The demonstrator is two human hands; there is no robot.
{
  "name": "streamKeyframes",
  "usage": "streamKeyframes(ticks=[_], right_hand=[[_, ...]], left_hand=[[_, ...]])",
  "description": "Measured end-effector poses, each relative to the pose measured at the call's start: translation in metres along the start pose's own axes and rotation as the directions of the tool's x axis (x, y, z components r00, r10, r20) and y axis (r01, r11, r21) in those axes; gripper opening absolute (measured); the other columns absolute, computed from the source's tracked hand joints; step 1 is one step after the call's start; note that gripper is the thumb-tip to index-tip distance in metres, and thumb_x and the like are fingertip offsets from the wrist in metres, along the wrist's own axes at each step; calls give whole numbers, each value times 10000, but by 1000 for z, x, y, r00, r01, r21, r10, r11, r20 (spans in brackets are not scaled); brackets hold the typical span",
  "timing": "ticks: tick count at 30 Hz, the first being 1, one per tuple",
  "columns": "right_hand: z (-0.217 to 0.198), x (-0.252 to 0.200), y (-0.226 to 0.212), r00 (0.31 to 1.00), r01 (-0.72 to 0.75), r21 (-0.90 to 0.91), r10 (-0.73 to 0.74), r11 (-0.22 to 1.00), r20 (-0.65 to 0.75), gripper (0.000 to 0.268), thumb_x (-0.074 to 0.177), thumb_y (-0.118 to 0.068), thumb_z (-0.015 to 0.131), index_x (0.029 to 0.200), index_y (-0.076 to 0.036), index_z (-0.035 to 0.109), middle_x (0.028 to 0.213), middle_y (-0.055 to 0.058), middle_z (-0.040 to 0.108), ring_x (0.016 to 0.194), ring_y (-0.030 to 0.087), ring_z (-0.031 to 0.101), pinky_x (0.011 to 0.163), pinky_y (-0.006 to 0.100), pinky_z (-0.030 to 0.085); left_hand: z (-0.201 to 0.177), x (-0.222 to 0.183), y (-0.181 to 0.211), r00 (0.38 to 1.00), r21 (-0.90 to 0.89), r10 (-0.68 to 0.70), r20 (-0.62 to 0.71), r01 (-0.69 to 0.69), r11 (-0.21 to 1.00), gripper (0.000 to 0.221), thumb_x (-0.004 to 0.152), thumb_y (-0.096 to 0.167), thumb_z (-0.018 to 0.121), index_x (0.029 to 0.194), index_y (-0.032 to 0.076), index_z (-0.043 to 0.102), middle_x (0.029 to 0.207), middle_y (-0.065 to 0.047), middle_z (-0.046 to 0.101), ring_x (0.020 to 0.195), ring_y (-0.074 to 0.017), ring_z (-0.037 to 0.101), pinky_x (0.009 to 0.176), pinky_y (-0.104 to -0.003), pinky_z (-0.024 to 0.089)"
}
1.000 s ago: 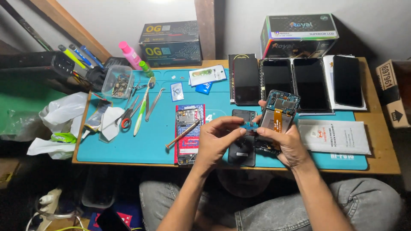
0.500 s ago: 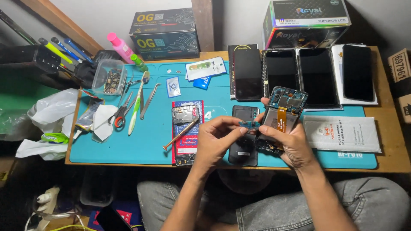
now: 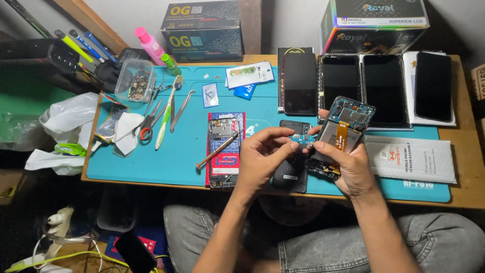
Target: The person is repairing a mobile phone by disassembling it, inspecting the internal components like the motherboard and battery, and then reassembling them.
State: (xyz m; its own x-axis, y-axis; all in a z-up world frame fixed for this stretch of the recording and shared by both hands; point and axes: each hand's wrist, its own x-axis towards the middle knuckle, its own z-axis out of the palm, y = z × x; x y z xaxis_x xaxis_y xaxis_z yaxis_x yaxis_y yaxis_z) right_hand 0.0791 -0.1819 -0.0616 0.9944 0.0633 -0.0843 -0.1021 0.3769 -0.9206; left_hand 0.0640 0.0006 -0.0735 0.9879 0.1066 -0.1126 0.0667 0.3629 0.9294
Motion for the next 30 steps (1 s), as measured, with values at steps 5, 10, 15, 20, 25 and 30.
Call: streamKeyframes(ticks=[5, 10, 15, 20, 25, 30], right_hand=[[-1, 4, 6, 1000, 21, 1, -21, 1000, 20, 780, 806, 63, 782, 1547, 45, 542, 1092, 245, 733, 878, 263, 776, 835, 469, 697], [-6, 4, 10, 999, 36, -46, -35, 998, 16, 810, 795, 81, 802, 1561, 28, 544, 1064, 208, 740, 904, 209, 755, 835, 428, 684], [-4, 4, 8, 999, 37, -71, -36, 997, 17, 850, 760, 89, 826, 1561, 18, 549, 1056, 195, 745, 902, 194, 744, 824, 412, 679], [-5, 2, 8, 1000, 28, -63, -27, 998, 10, 841, 773, 75, 824, 1564, 15, 545, 1052, 190, 749, 902, 189, 736, 819, 413, 675], [-3, 2, 6, 1000, 21, -46, -21, 999, 14, 835, 775, 77, 819, 1562, 4, 551, 1054, 189, 754, 904, 200, 734, 824, 423, 676], [-3, 2, 7, 999, 35, -47, -35, 998, 5, 822, 784, 62, 826, 1557, 12, 550, 1045, 183, 748, 911, 193, 742, 847, 423, 677]], left_hand=[[-6, 2, -5, 1000, 24, 20, 5, -20, 999, 331, 840, 48, 921, 1154, 19, 820, 876, -113, 809, 761, -124, 782, 720, -249, 680], [-6, 0, -3, 999, 7, 43, 16, -43, 999, 334, 834, 30, 928, 1151, 11, 825, 885, -114, 813, 797, -141, 795, 733, -253, 673], [-7, -1, -1, 999, 11, 49, 16, -50, 999, 333, 842, 23, 921, 1161, 14, 824, 897, -95, 821, 815, -106, 779, 753, -243, 667], [-6, -3, 2, 998, 15, 62, 30, -62, 998, 308, 863, 10, 898, 1161, -1, 823, 903, -106, 822, 823, -113, 774, 768, -264, 669], [-6, -3, 3, 995, 17, 86, 40, -87, 996, 292, 876, 3, 882, 1162, -5, 824, 900, -107, 821, 823, -109, 763, 776, -274, 668], [-5, -2, 0, 989, 37, 138, 52, -140, 990, 250, 879, -18, 872, 1125, -2, 833, 872, -117, 806, 821, -123, 759, 764, -290, 665]])
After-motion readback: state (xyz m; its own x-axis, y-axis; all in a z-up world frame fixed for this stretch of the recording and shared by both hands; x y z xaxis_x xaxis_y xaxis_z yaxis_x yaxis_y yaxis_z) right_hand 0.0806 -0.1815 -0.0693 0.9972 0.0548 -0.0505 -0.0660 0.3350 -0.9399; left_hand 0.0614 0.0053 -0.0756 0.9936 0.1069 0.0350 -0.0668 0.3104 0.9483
